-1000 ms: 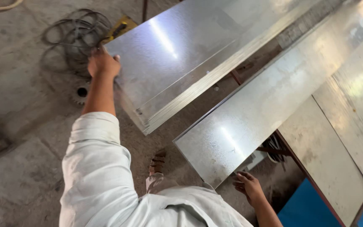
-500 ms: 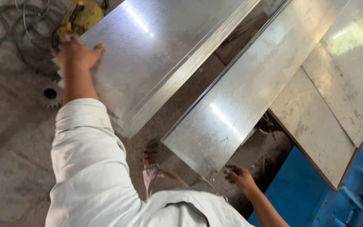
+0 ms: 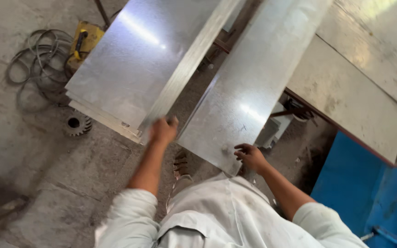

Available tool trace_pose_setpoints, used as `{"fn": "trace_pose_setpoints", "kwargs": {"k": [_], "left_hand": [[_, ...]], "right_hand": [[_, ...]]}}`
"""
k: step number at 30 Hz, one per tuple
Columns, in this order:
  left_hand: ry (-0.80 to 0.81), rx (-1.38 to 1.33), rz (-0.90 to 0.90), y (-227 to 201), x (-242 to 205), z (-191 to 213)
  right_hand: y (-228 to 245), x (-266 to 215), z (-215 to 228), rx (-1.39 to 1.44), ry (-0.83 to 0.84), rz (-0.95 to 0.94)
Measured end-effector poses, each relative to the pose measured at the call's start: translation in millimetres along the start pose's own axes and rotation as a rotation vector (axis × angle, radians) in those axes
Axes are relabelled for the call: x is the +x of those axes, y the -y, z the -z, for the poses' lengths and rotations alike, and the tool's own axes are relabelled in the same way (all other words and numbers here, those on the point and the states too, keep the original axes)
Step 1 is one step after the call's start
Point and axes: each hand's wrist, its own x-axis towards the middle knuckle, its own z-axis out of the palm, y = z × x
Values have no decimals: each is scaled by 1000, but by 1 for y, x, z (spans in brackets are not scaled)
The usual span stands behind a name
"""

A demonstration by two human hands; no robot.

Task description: The person repeatedly picks up rectangular metal sheets from a stack, places them into a blue industrial press machine, and operates the lever to process them. After each cycle, the person removes the processed sheet and places it onto a growing pile of finished pieces.

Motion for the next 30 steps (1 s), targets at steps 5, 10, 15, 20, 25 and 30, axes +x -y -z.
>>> {"fn": "trace_pose_setpoints", "kwargs": {"k": [5,10,15,20,25,30], "left_hand": [[9,-422,186,48,-48,-98],[127,-1095,556,47,-49,-101],[89,-1007,616,21,-49,-88],[8,-1082,673,4,-55,-90],[-58,-1143,624,-26,-85,-77],[43,-1182,519,-59,-127,-65]], "right_hand": [[-16,-4,5,131,-11,17],[-47,-9,0,285,-39,-38],[-83,-5,-6,428,-58,38],[-124,-7,-17,482,-126,33],[-143,-24,-25,703,-225,-73],[-132,-44,-30,1145,-5,-233]]}}
